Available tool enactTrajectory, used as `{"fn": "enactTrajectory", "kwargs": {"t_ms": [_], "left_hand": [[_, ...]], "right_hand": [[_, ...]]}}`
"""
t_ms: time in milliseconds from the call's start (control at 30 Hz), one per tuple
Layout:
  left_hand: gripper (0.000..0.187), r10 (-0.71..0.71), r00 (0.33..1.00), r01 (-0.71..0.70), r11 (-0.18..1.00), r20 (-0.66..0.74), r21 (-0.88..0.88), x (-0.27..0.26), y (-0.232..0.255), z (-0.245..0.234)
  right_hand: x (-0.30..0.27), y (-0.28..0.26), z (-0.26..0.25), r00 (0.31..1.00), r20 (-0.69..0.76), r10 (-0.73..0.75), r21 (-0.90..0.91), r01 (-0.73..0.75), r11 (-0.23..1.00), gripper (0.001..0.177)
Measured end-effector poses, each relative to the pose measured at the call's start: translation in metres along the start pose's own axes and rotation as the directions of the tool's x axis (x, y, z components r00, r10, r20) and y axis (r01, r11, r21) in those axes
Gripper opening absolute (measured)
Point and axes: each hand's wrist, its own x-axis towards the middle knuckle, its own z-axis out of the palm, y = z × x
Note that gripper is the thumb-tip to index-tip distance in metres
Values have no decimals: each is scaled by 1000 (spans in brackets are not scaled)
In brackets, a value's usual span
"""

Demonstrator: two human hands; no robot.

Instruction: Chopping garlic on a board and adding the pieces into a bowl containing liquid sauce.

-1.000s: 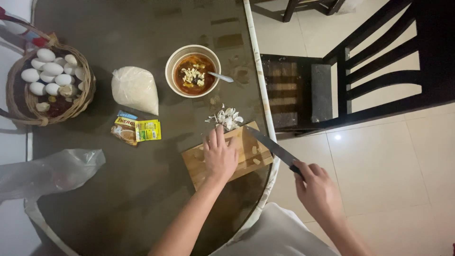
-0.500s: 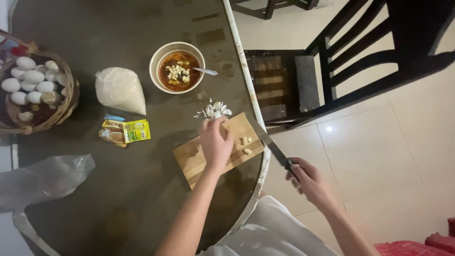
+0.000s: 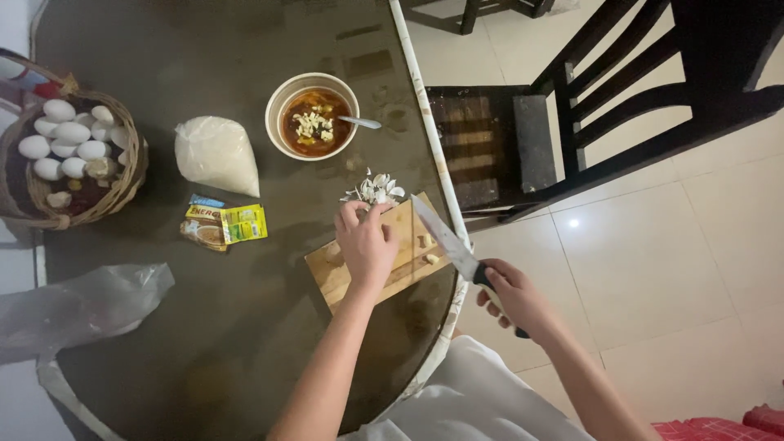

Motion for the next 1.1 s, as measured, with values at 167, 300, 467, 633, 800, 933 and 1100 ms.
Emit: {"fn": "enactTrajectory", "kwargs": {"t_ms": [167,300,467,633,800,933,1100], "left_hand": [[33,-27,999,26,999,46,21,5,0,3],[33,11,1000,-12,999,25,53,8,1,17],[34,40,999,-40,997,2,61,11,9,23],[23,64,994,-74,990,84,116,-2,3,47],[27,-30,931,10,998,365,57,-15,39,23],[39,-114,912,75,991,395,114,-16,53,30],[33,8,963,-51,987,269,153,-24,45,51]], "right_hand": [[-15,-7,-11,998,-66,10,-125,-18,992,42],[-26,-13,-13,996,-86,13,-167,-27,986,43],[-21,-1,-12,997,-73,-17,-98,10,995,42],[-18,15,-15,990,-111,-83,-76,75,994,40],[-16,39,-15,974,-137,-180,5,183,983,36],[-25,37,-10,972,-161,-169,-3,171,985,35],[-29,42,-6,963,-170,-211,-13,211,977,35]]}}
